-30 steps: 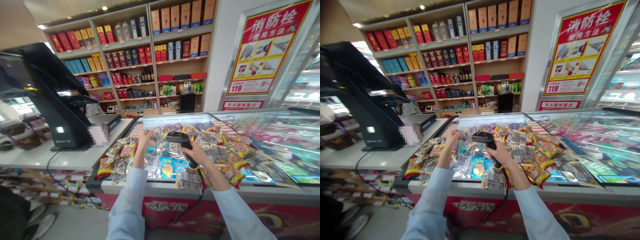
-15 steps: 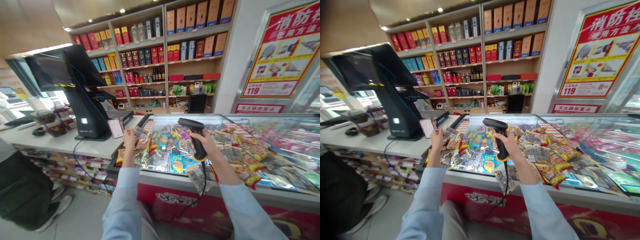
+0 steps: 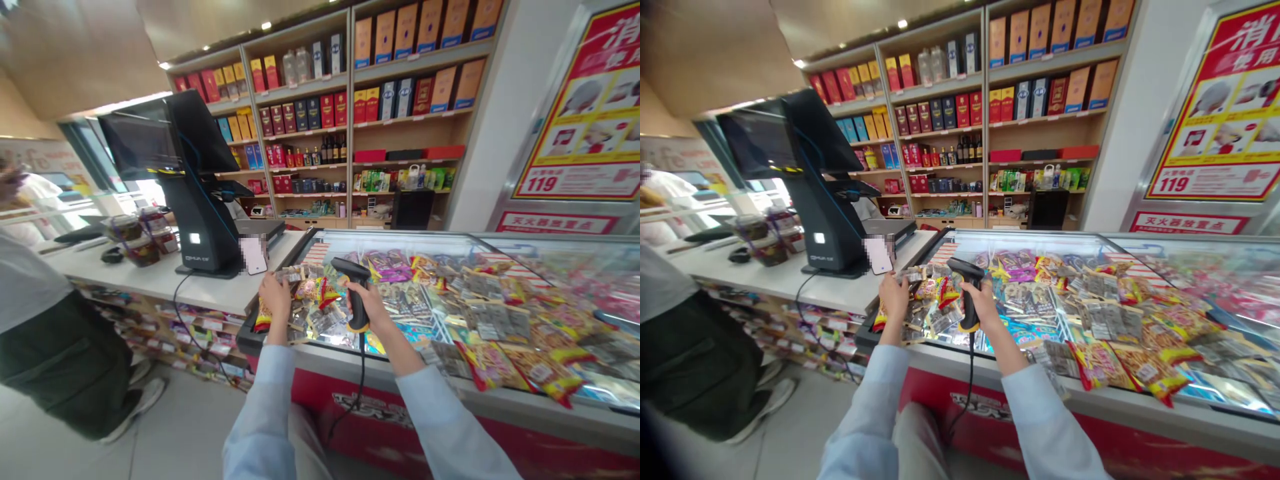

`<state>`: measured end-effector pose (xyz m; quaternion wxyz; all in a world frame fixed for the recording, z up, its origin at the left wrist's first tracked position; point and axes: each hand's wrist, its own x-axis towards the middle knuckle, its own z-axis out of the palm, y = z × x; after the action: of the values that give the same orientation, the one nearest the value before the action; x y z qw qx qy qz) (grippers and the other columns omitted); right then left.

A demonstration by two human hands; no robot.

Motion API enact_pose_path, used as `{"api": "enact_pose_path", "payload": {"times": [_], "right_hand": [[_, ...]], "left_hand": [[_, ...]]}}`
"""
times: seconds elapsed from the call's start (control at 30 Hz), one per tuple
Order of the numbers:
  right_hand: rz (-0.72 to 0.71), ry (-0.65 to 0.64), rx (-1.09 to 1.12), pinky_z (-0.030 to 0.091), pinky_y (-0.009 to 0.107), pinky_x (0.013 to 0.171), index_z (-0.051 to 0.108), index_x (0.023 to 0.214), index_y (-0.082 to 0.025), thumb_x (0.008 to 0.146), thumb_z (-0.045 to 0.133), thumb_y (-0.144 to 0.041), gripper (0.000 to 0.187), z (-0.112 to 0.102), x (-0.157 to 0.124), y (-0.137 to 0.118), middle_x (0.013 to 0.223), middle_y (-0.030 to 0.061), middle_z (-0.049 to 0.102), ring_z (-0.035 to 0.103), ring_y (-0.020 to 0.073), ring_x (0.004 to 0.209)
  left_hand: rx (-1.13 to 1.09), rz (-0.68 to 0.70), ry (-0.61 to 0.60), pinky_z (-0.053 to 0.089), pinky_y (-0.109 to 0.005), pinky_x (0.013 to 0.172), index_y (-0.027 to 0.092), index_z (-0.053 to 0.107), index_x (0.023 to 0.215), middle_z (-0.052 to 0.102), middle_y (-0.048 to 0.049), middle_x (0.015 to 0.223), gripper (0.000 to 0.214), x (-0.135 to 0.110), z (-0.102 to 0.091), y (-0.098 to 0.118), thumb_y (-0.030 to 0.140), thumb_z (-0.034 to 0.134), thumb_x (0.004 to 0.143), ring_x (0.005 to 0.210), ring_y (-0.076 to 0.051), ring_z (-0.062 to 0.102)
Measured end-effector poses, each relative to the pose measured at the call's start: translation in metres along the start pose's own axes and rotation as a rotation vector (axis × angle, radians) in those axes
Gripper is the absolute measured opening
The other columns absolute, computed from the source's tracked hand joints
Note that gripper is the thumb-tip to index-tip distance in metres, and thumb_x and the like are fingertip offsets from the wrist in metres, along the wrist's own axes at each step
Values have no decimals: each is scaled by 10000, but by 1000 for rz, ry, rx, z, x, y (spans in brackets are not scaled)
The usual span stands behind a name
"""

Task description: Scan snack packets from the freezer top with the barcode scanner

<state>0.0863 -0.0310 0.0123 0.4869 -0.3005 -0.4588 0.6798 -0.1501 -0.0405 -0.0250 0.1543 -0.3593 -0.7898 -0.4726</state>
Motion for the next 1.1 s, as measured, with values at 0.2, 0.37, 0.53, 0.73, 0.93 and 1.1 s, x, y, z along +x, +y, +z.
{"api": "enact_pose_path", "payload": {"times": [0.2, 0.37, 0.53, 0.73, 0.93, 1.1], "right_hand": [[46, 0, -25, 404, 222, 319, 592, 646, -189, 641, 719, -349, 205, 1, 10, 28, 479, -15, 583, 499, 115, 348], [65, -18, -56, 413, 225, 328, 595, 594, -184, 674, 708, -363, 226, -1, 17, 34, 450, 4, 583, 497, 117, 341], [62, -10, -59, 406, 222, 327, 586, 572, -182, 681, 700, -353, 232, 0, 16, 35, 434, 5, 575, 484, 113, 332], [52, 18, -32, 403, 220, 325, 580, 610, -178, 639, 707, -338, 206, 3, 13, 30, 447, -14, 566, 486, 112, 339], [-34, 26, -3, 403, 221, 323, 593, 627, -179, 631, 704, -351, 205, -7, 2, -5, 458, -13, 570, 488, 114, 345], [-118, 83, 19, 403, 218, 319, 605, 673, -175, 632, 708, -353, 210, -36, -8, -42, 476, -19, 583, 490, 111, 345]], "left_hand": [[-70, 21, -98, 414, -418, 973, 183, 584, 1141, 644, -157, 1156, 359, -3, 0, -14, 397, 421, 903, 1110, -295, 582], [-142, 29, -140, 388, -406, 1023, 170, 582, 1183, 613, -153, 1233, 395, -2, 2, -19, 386, 381, 920, 1173, -282, 547], [-149, 28, -146, 384, -415, 1035, 177, 592, 1181, 615, -148, 1228, 402, -1, 6, -24, 384, 351, 934, 1185, -279, 540], [-130, 25, -153, 404, -411, 1033, 165, 606, 1173, 621, -146, 1200, 394, 1, 2, -22, 366, 366, 934, 1169, -267, 552], [-102, 108, 28, 312, -483, 1107, 158, 612, 1154, 484, -180, 1375, 352, -6, -7, 6, 338, 426, 915, 1343, -305, 389], [-265, 319, -61, 339, -437, 1102, 180, 593, 1147, 495, -146, 1369, 303, -27, -3, 59, 281, 465, 891, 1316, -266, 429]]}}
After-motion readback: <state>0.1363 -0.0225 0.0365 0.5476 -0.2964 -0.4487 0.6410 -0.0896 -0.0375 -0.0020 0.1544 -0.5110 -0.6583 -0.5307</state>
